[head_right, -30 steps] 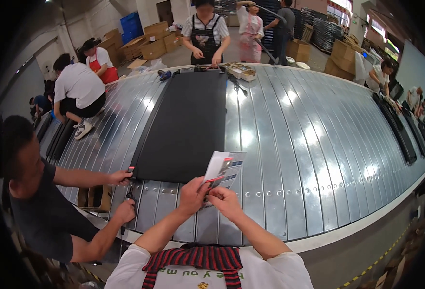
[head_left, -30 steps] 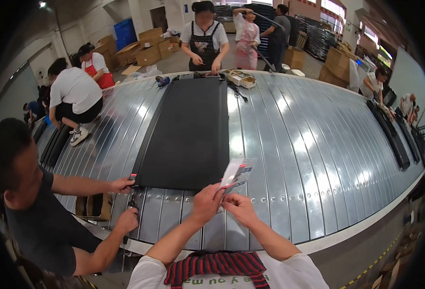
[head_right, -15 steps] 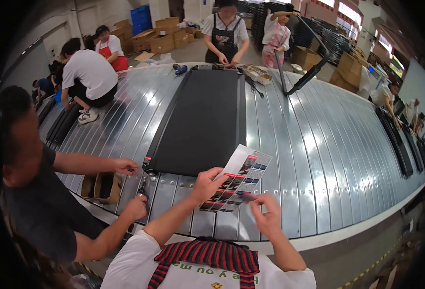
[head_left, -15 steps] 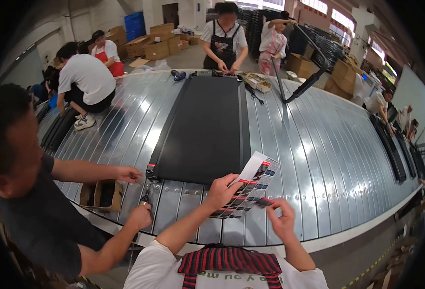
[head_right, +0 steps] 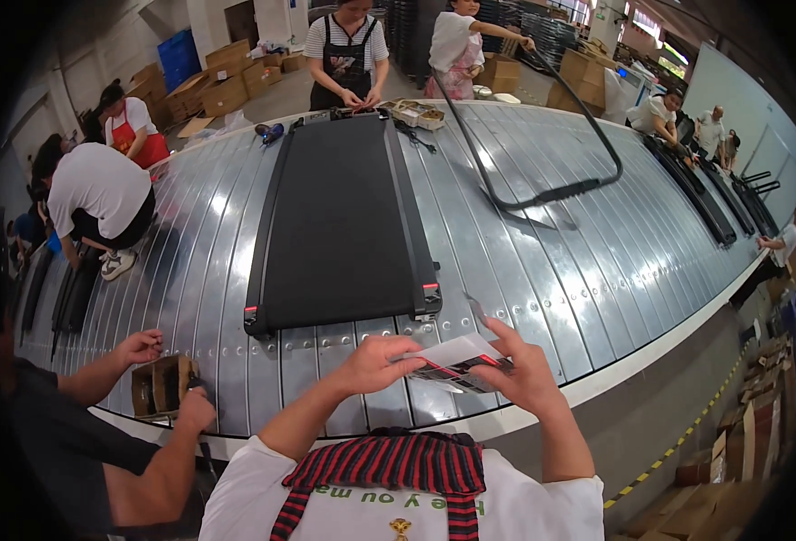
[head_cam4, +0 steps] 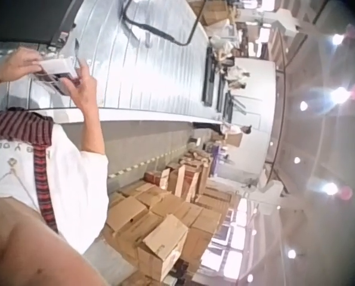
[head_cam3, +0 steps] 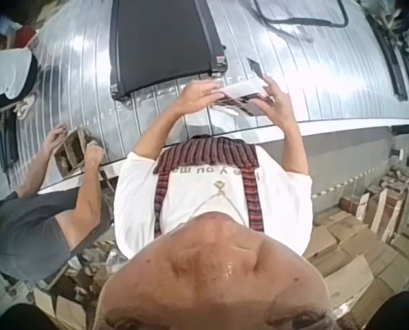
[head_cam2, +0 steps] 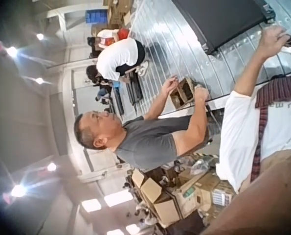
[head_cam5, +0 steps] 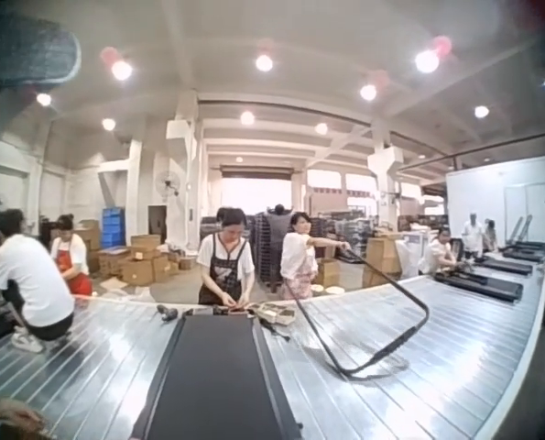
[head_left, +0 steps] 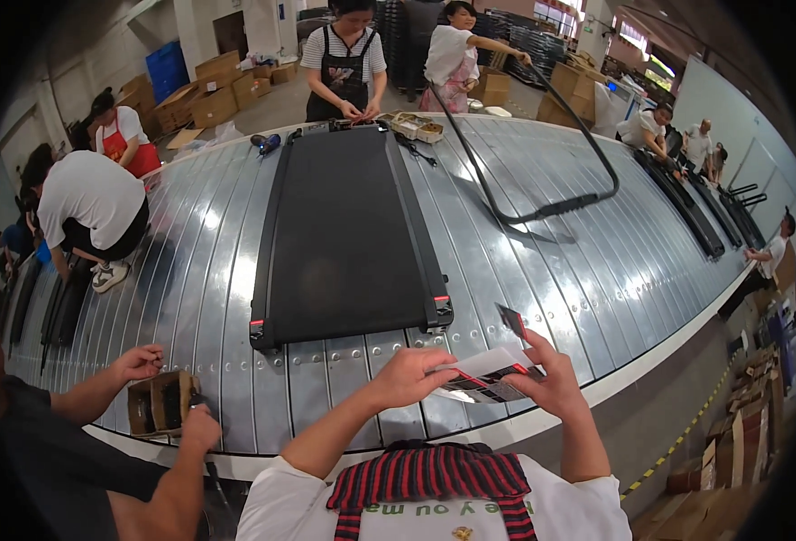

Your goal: Apply warning labels and QR code stickers to treadmill frames on a factory assembly line.

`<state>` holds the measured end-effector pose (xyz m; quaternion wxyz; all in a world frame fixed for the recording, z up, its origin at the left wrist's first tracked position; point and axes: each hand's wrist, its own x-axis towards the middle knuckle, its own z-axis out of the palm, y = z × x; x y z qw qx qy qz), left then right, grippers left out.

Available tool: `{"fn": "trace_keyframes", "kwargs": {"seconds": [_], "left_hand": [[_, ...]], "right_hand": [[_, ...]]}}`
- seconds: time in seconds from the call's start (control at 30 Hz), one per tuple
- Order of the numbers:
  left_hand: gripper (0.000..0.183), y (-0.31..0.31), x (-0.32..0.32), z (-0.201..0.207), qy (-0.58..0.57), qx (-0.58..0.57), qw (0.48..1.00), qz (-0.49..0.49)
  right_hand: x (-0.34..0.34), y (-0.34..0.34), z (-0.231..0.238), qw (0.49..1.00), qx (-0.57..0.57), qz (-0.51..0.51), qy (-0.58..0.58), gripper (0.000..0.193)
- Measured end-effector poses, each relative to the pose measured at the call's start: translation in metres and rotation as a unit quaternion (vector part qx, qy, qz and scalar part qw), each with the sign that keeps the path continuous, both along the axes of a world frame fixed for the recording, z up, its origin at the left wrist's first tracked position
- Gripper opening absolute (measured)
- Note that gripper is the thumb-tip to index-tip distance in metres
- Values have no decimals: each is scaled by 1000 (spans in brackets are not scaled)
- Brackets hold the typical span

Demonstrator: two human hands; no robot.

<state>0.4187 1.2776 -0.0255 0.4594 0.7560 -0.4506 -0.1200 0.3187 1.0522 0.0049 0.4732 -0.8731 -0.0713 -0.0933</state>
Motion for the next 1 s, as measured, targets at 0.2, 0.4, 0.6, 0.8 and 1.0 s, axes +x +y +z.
{"fn": "trace_keyframes", "kwargs": {"seconds": [0.2,0.4,0.6,0.8,1.0], "left_hand": [[25,5,-19,-2,104,28,994,12],[31,10,-31,-17,180,88,980,10],[24,11,-35,-52,166,77,981,69],[19,15,-34,-61,262,84,956,105],[19,21,-15,-40,354,49,928,111]], "right_hand": [[-3,7,-11,999,16,17,-38,57],[0,18,-17,992,-61,63,-94,42],[3,17,-34,988,-85,99,-80,42],[21,-22,-44,978,153,16,-138,32],[35,-50,-64,960,273,-60,-35,10]]}}
